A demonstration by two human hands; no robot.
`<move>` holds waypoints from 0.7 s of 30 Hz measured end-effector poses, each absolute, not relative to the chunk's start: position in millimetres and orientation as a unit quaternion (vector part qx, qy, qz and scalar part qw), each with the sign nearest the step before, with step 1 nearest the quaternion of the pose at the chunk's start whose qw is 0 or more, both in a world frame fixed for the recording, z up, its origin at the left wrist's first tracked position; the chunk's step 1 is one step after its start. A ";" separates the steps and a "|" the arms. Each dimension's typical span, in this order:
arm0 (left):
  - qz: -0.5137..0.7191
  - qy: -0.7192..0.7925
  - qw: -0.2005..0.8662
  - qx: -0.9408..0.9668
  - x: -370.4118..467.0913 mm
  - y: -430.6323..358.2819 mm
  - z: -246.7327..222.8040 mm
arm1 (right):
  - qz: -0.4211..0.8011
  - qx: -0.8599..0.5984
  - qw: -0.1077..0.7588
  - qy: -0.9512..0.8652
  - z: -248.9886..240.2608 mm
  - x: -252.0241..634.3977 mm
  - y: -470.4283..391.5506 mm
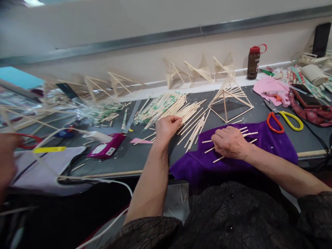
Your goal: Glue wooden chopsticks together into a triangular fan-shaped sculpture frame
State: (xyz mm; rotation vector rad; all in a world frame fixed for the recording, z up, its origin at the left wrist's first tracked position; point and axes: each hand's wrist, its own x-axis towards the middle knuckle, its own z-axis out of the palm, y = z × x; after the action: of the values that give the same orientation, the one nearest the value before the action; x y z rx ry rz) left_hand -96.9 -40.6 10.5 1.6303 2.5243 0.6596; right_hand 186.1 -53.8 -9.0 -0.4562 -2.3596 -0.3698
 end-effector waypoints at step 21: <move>0.258 0.797 0.005 0.546 -112.0 -45.9 -1.2 | -0.150 -0.173 0.367 -0.902 -6.0 185.7 -55.6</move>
State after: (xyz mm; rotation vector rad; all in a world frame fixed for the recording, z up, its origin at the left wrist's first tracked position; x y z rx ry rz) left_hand -112.0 -45.9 -1.2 1.7090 2.4960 0.8089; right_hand 185.7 -55.6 -6.0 -0.4449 -2.3171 -0.3854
